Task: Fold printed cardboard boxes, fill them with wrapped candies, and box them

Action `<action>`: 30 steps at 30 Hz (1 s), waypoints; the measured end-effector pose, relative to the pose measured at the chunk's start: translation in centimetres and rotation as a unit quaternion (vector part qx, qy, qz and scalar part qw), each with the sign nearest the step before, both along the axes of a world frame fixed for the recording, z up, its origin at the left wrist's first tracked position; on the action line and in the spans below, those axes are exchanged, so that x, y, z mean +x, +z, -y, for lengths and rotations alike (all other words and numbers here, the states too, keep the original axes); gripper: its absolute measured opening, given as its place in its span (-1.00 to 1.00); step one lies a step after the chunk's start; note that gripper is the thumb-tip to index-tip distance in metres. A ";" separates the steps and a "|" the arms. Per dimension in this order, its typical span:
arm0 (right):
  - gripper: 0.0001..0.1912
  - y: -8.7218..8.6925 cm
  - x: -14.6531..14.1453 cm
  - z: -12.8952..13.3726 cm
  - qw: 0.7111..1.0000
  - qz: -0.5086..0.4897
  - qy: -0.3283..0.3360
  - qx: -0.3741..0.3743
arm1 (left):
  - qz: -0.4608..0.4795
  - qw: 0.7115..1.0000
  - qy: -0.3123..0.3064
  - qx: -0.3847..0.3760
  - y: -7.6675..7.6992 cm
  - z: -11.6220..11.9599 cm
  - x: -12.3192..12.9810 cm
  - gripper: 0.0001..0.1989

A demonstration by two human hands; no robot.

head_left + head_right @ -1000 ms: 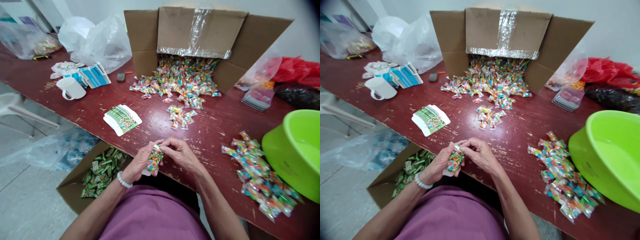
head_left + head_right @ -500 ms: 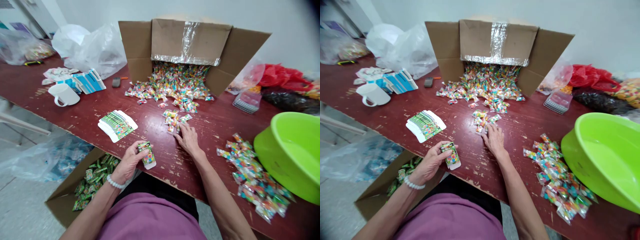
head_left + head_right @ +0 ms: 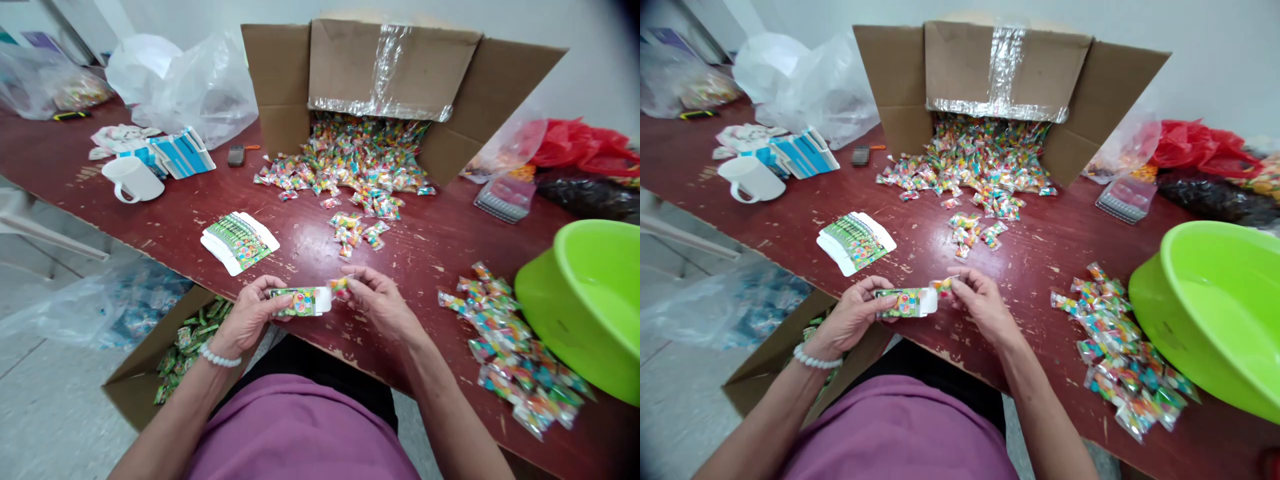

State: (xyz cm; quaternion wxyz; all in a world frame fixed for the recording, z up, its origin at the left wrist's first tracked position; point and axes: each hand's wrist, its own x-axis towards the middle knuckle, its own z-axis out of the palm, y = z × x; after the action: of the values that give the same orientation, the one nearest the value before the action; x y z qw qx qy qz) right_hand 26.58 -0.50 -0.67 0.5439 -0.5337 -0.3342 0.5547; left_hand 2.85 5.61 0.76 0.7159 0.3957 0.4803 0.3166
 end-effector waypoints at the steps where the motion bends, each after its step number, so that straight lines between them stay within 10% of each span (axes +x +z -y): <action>1: -0.63 0.2 -0.7 0.3 1.000 0.023 -0.004 0.000 | 0.020 1.000 0.007 -0.007 0.0 0.3 0.3 -0.56; 14: -0.82 1.5 -2.8 0.0 0.968 0.238 -0.038 0.064 | 0.131 0.959 -0.244 -0.054 -0.8 3.1 2.5 -0.56; 30: -0.86 0.5 -3.8 0.0 0.981 0.145 0.021 0.130 | 0.074 0.995 -0.007 -0.070 -0.9 2.3 4.0 -0.69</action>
State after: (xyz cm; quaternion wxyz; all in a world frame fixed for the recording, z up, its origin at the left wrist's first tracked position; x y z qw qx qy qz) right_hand 22.78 -0.47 -0.17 0.5428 -0.5262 -0.4899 0.4342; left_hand 6.82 3.30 -0.15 0.7773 0.3240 0.4444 0.3056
